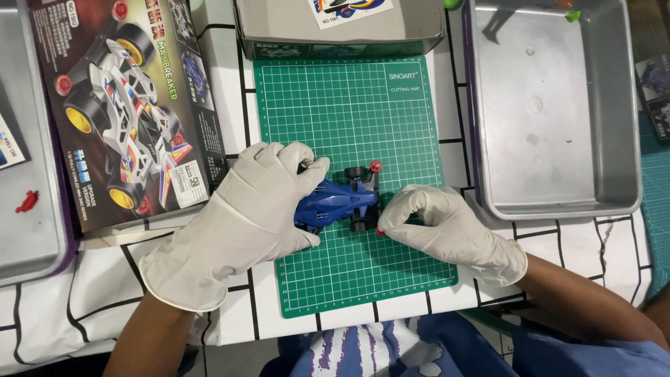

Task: Assembling a blue toy car model on a cutting mat by fitting various plastic parts together.

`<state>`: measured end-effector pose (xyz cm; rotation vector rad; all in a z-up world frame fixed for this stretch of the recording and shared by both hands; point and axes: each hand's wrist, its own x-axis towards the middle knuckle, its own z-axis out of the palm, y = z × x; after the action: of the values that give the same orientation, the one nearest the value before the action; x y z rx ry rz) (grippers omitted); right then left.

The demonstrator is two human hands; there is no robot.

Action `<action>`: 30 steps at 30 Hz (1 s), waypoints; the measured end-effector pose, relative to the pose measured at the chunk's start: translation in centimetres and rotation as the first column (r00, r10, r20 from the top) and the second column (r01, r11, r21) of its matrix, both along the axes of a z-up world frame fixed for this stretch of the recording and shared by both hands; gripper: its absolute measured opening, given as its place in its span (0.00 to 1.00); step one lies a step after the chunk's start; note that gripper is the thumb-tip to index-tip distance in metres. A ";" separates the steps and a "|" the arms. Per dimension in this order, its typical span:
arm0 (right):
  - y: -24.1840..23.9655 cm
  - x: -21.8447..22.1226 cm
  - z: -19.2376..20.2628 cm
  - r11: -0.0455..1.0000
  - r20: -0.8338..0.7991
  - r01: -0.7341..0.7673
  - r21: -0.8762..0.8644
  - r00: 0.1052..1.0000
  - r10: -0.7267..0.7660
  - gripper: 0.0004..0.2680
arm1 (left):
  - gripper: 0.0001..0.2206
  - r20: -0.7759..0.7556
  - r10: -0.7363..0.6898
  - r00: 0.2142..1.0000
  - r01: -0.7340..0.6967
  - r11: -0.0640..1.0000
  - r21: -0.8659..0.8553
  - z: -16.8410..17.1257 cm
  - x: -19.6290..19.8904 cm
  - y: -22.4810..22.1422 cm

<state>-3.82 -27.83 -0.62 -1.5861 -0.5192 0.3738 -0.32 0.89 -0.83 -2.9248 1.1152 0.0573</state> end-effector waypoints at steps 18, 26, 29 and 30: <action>0.8 0.0 0.9 0.982 0.430 -0.009 -0.187 0.898 0.090 0.08 | 0.57 0.018 -0.001 1.000 0.000 0.999 0.040 -0.2 0.0 0.0; 0.5 -0.3 0.4 0.967 0.466 0.020 -0.255 0.878 0.105 0.10 | 0.58 0.015 -0.010 1.000 0.011 1.000 -0.029 -0.3 0.0 0.2; 0.9 -0.2 0.6 0.981 0.514 -0.008 -0.193 0.851 0.108 0.12 | 0.57 -0.015 -0.021 1.000 0.019 0.997 -0.076 -0.3 0.1 0.3; 0.9 -0.2 0.4 0.981 0.513 -0.010 -0.195 0.851 0.111 0.12 | 0.57 -0.015 -0.018 1.000 0.017 0.997 -0.078 -0.4 0.1 0.3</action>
<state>-4.01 -26.97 -0.17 -1.8617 -0.9787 0.0245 -0.22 1.16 -1.27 -2.9870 1.1717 0.0384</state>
